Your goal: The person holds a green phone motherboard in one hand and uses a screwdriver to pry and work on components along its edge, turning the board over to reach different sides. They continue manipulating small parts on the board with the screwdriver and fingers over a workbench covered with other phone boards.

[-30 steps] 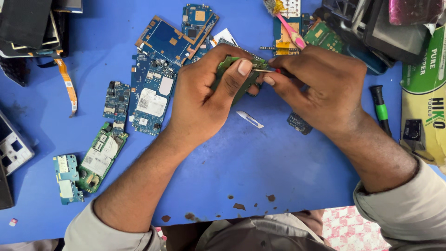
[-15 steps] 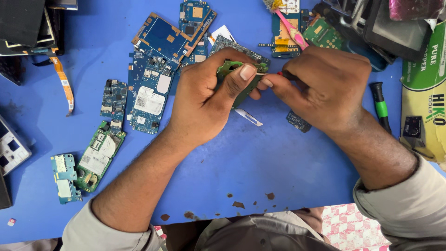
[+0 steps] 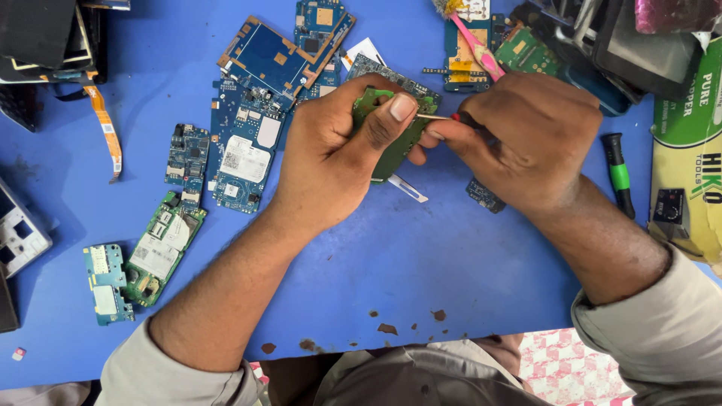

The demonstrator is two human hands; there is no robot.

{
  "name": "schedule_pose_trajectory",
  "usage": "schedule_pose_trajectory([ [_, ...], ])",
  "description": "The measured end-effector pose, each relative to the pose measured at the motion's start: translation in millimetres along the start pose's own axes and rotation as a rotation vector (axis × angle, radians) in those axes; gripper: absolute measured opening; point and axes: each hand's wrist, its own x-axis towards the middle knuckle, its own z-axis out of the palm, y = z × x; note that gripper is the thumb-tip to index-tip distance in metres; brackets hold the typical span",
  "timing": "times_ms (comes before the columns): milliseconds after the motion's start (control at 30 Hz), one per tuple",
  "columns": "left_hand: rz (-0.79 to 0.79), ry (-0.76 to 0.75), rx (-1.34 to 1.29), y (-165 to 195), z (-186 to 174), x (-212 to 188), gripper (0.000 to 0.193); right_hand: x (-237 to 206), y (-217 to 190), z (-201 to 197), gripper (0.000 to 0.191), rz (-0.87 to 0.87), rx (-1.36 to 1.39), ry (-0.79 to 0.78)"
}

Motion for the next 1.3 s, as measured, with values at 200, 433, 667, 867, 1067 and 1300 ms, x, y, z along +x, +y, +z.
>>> schedule_pose_trajectory([
  [200, 0.003, 0.0, -0.019, 0.6, -1.1, -0.6, 0.035, -3.0, 2.2, 2.5, 0.038, -0.018, 0.007, 0.012],
  [433, -0.042, 0.011, -0.044, 0.9, -1.5, 1.4, 0.037, 0.5, 0.2, 1.8, 0.037, -0.016, 0.003, 0.004],
  [667, -0.024, -0.005, -0.05, -1.3, -2.1, 0.9, 0.037, -1.8, 2.9, 1.7, 0.036, -0.031, 0.001, 0.005],
  [867, -0.017, -0.015, -0.065, -1.9, -3.9, 0.3, 0.036, -5.1, 6.9, 6.1, 0.036, -0.035, 0.016, 0.02],
  [1067, -0.02, -0.01, -0.069, -0.2, -3.5, -0.4, 0.035, -2.7, 4.6, 6.4, 0.039, -0.042, 0.01, 0.031],
  [1300, -0.054, -0.104, -0.063, 4.5, -9.7, 4.0, 0.036, 1.4, -4.9, 6.7, 0.038, 0.044, -0.059, 0.053],
])
